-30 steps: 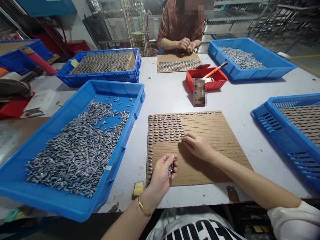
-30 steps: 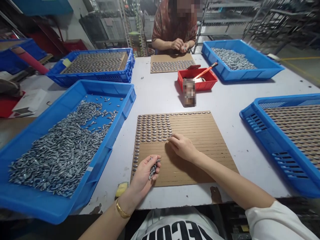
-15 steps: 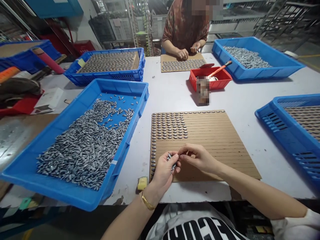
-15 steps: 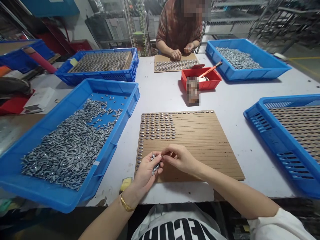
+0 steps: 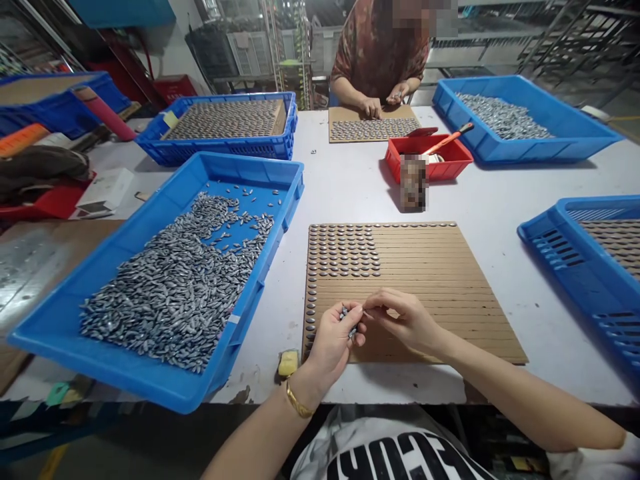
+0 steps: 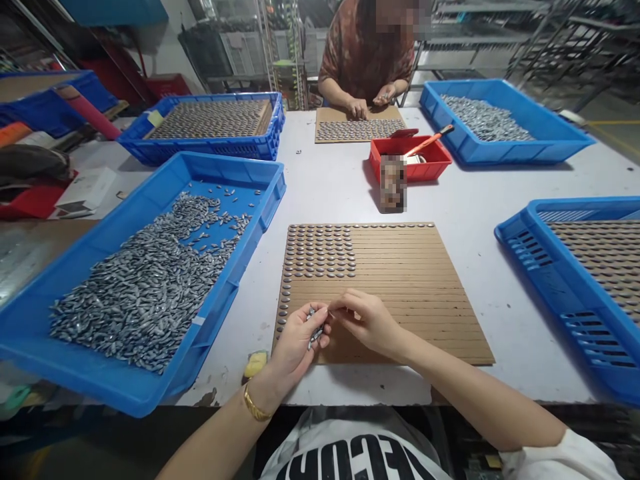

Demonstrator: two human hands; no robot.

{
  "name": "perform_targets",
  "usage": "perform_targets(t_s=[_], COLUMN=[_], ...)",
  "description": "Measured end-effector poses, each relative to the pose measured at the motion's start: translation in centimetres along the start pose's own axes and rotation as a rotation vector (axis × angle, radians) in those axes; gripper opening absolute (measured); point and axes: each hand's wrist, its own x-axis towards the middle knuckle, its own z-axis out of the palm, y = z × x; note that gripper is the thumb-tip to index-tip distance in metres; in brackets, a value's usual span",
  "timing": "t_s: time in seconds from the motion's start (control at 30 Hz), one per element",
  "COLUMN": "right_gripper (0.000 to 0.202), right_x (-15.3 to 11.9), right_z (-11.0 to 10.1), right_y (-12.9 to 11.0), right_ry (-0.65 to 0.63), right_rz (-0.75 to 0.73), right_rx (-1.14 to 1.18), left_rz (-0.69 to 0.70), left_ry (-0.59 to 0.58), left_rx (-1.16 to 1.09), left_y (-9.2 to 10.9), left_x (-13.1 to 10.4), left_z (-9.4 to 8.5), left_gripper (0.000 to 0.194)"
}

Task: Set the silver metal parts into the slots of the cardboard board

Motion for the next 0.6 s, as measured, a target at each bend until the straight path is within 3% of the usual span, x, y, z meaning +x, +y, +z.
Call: perform_targets(t_s=[0.23, 0.4, 0.6], right_gripper=[0.019, 0.015, 0.016], right_x=[0.1, 0.7, 1.5], right_z=[0.5, 0.6, 1.7], right_y=[-0.2, 0.5, 3.0], right_ry=[0.047, 0.150, 0.154], right_rz=[-0.121, -0.119, -0.159], right_rx=[-0.150, -0.150, -0.267], left_rz=[-0.027, -0.072, 0.178], left_ry=[-0.002, 0.074, 0.128], left_rx=[-0.058, -0.252, -0.271], left_y=[0.1, 2.0, 5.7], left_x=[0.0, -0.1, -0.9], left_z=[-0.1, -0.8, -4.0], left_gripper=[0.027, 0.024, 0.023])
